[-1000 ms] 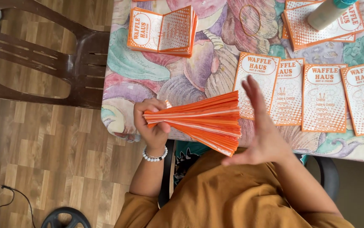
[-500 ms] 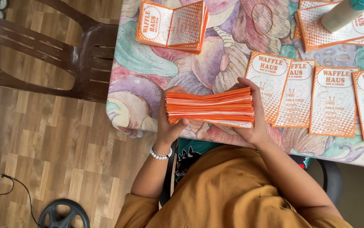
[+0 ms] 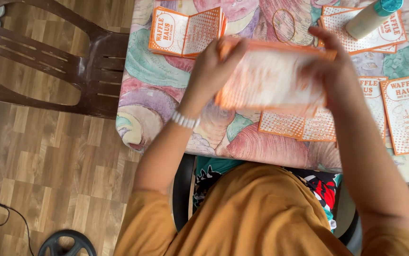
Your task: Folding and organizing stacks of printed paper bags on a table.
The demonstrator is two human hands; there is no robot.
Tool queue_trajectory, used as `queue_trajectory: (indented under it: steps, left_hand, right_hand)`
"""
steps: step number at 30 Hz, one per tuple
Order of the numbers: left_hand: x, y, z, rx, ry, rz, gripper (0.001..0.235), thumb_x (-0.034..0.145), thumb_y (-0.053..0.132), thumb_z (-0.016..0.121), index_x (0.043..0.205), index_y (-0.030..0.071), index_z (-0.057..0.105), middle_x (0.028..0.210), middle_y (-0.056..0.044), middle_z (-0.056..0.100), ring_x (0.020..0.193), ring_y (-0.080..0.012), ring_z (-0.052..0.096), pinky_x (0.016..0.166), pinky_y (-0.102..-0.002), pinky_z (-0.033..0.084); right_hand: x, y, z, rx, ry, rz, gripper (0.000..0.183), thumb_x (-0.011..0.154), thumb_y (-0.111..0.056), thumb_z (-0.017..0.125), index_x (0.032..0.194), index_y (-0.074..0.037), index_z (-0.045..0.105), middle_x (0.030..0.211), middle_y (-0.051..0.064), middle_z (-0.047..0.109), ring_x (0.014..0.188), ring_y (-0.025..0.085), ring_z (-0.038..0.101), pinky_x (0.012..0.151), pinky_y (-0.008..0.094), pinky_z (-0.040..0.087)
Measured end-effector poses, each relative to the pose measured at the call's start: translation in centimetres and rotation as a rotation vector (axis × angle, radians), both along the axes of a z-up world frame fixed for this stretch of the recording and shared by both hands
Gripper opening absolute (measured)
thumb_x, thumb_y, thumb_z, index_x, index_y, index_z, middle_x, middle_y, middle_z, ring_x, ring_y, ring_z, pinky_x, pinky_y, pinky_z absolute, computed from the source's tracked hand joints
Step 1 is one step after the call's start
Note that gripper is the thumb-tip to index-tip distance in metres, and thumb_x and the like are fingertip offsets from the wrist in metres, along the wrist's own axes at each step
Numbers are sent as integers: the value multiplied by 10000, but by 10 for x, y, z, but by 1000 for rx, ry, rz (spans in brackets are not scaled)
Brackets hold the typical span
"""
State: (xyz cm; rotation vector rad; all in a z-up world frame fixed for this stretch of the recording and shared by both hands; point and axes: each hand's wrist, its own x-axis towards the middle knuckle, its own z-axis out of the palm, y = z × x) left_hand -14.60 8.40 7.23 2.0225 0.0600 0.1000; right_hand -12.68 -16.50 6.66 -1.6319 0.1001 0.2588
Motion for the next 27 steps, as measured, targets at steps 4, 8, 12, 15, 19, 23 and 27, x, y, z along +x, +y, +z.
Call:
queue_trajectory:
  steps: [4,8,12,15,19,23,27]
  left_hand:
    - [90,-28,-27,276,263,-49,1016,695,864,350,1159,-4,599,1168,-225,715,1097,-390,681,853,-460,513]
    - [89,-36,-9,221,327,-103,1114,723,816,355,1453,-13,501,647,19,548,561,-138,537,524,-361,376]
    - [60,-14,-5,44,156,-140,681,807,675,465,1158,93,511,698,58,505,651,-91,499,598,-287,368]
    - [19,38,25,1,109,-269,472,938,512,579,1178,118,480,1206,-58,449,1139,-201,419,962,-362,321]
    - [-10,103,44,-74,229,-699,788,908,593,514,1496,68,513,1480,17,547,1082,-47,499,930,-189,386]
    - [-3,140,-44,11,284,-628,382,1019,316,656,1149,-44,660,1046,-237,701,1060,-332,620,1041,-513,441]
    - [-2,152,-70,-19,357,-501,326,1005,373,720,877,77,671,738,7,599,773,-143,563,808,-288,474]
  right_hand:
    - [57,-22,-23,78,277,-153,149,700,-129,610,655,-182,477,620,-59,515,532,100,519,510,226,408]
    - [67,-34,-35,189,340,-159,110,695,-102,601,681,-161,509,648,-20,550,572,138,573,573,257,509]
    - [26,-42,-16,592,175,66,246,822,-172,652,1059,-118,612,1077,64,662,1034,246,651,946,386,518]
    - [-13,-52,-13,367,-193,347,672,918,-372,631,1506,-128,415,1468,164,537,1344,333,573,1147,461,435]
    - [-75,-19,-16,-585,-672,501,1091,697,-481,847,1562,-19,369,1618,234,384,1506,373,387,1237,474,291]
    - [-73,-6,-67,-985,-968,568,831,746,-508,795,1462,-147,577,1552,186,480,1468,423,426,1189,507,351]
    - [-62,-19,-76,-1016,-906,610,828,786,-460,774,1501,-106,552,1482,197,541,1435,426,474,1187,533,372]
